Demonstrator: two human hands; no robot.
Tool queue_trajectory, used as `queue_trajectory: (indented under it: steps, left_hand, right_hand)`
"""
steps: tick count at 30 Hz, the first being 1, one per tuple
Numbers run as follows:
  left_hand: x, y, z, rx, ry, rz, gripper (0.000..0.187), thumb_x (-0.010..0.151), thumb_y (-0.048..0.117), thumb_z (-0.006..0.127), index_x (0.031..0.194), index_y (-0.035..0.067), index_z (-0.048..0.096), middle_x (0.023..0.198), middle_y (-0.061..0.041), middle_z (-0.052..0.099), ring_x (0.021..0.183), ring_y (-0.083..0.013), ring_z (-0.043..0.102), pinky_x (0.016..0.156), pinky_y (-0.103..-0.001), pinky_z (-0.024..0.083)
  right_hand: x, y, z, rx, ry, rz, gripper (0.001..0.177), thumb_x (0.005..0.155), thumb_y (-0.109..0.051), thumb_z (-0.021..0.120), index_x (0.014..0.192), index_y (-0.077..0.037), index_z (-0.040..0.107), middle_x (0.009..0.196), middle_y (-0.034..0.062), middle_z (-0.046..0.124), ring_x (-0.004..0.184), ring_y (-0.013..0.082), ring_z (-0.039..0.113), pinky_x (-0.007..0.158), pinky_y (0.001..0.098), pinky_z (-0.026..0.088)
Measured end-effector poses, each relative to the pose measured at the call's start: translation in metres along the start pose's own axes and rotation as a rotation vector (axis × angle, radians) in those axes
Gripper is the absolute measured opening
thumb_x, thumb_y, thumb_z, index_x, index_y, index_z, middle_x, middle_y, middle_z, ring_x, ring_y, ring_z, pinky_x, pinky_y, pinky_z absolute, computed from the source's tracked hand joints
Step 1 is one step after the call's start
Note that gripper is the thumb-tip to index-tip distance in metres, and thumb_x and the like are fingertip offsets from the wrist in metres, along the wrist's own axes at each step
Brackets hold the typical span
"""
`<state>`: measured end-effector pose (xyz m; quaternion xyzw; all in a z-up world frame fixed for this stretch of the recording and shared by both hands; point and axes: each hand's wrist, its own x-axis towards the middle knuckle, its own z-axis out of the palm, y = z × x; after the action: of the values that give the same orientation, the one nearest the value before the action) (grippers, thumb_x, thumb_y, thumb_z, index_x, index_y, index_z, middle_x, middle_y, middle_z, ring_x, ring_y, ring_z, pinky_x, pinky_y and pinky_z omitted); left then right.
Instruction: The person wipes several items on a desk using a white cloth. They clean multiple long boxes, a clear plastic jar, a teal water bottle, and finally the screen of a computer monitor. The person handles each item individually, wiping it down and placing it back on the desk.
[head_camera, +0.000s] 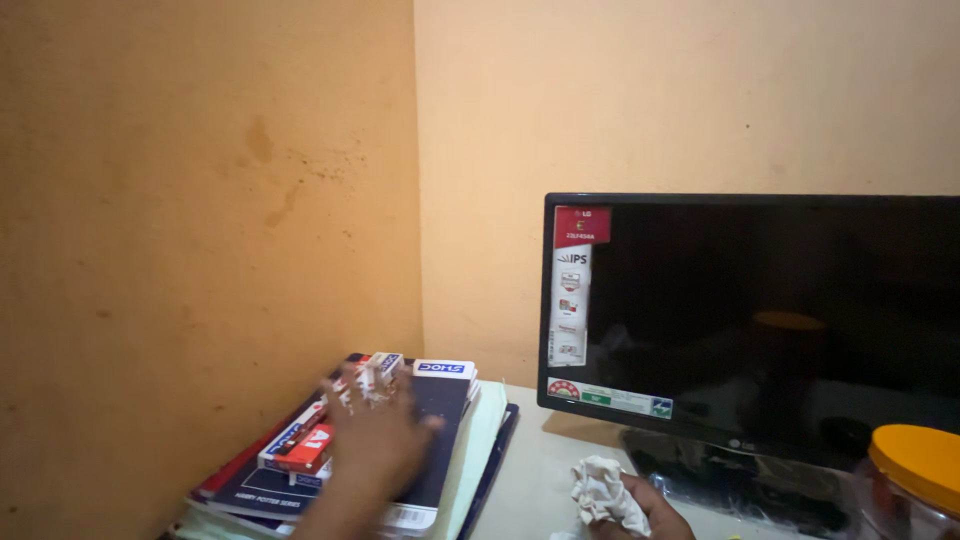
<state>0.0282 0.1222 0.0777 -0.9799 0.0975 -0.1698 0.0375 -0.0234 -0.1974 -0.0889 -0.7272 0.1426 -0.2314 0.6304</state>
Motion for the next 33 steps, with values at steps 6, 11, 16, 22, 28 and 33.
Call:
queue_trajectory:
  steps: [6,11,16,22,28,33]
  left_hand:
    - [-0.046,0.073,-0.002,-0.071,-0.340,0.182,0.065,0.100,0.050,0.052,0.158,0.023,0.040,0.172,-0.019,0.000,0.153,-0.0587,-0.008,0.107,-0.087,-0.002]
    - [-0.042,0.086,0.017,0.016,-0.278,0.117,0.045,0.110,0.035,0.041,0.149,0.018,0.055,0.174,-0.014,0.002,0.150,-0.0651,0.001,0.098,-0.097,0.007]
    - [-0.034,0.086,0.033,0.013,-0.270,0.135,0.045,0.110,0.038,0.039,0.150,0.022,0.053,0.173,-0.011,0.003,0.150,-0.0657,0.002,0.097,-0.099,0.007]
    - [-0.037,0.075,0.033,0.054,-0.266,0.230,0.044,0.110,0.038,0.042,0.150,0.023,0.054,0.173,-0.020,0.001,0.145,-0.0721,0.002,0.091,-0.099,0.010]
    - [-0.041,0.065,0.019,0.046,-0.218,0.194,0.040,0.109,0.043,0.041,0.145,0.033,0.057,0.174,-0.014,0.004,0.149,-0.0679,0.001,0.095,-0.098,0.009]
    - [-0.041,0.029,0.004,-0.123,-0.313,0.078,0.058,0.100,0.053,0.050,0.156,0.042,0.036,0.172,-0.010,0.001,0.153,-0.0586,-0.005,0.100,-0.094,0.002]
  right_hand:
    - [0.029,0.034,-0.018,-0.161,-0.037,-0.163,0.059,0.077,-0.001,0.086,0.132,-0.005,0.066,0.120,0.0146,0.077,0.117,0.0222,0.072,0.111,0.0410,0.048]
    - [0.070,0.066,-0.030,-0.084,-0.071,-0.058,0.056,0.078,-0.002,0.082,0.132,-0.003,0.066,0.120,0.0179,0.076,0.116,0.0254,0.072,0.109,0.0432,0.049]
    - [0.130,0.092,-0.035,0.029,-0.125,0.072,0.054,0.080,-0.003,0.078,0.132,0.000,0.065,0.119,0.0212,0.076,0.114,0.0286,0.073,0.107,0.0453,0.050]
    - [0.151,0.109,-0.051,0.132,-0.130,0.199,0.051,0.081,-0.004,0.073,0.131,0.003,0.065,0.118,0.0252,0.076,0.112,0.0325,0.073,0.105,0.0478,0.051]
    - [0.149,0.118,-0.047,0.228,-0.142,0.309,0.049,0.083,-0.005,0.068,0.131,0.006,0.065,0.118,0.0291,0.076,0.110,0.0363,0.073,0.102,0.0503,0.052]
    - [0.160,0.111,-0.032,0.336,-0.159,0.401,0.048,0.085,-0.006,0.064,0.131,0.008,0.065,0.117,0.0324,0.075,0.108,0.0395,0.073,0.100,0.0524,0.053]
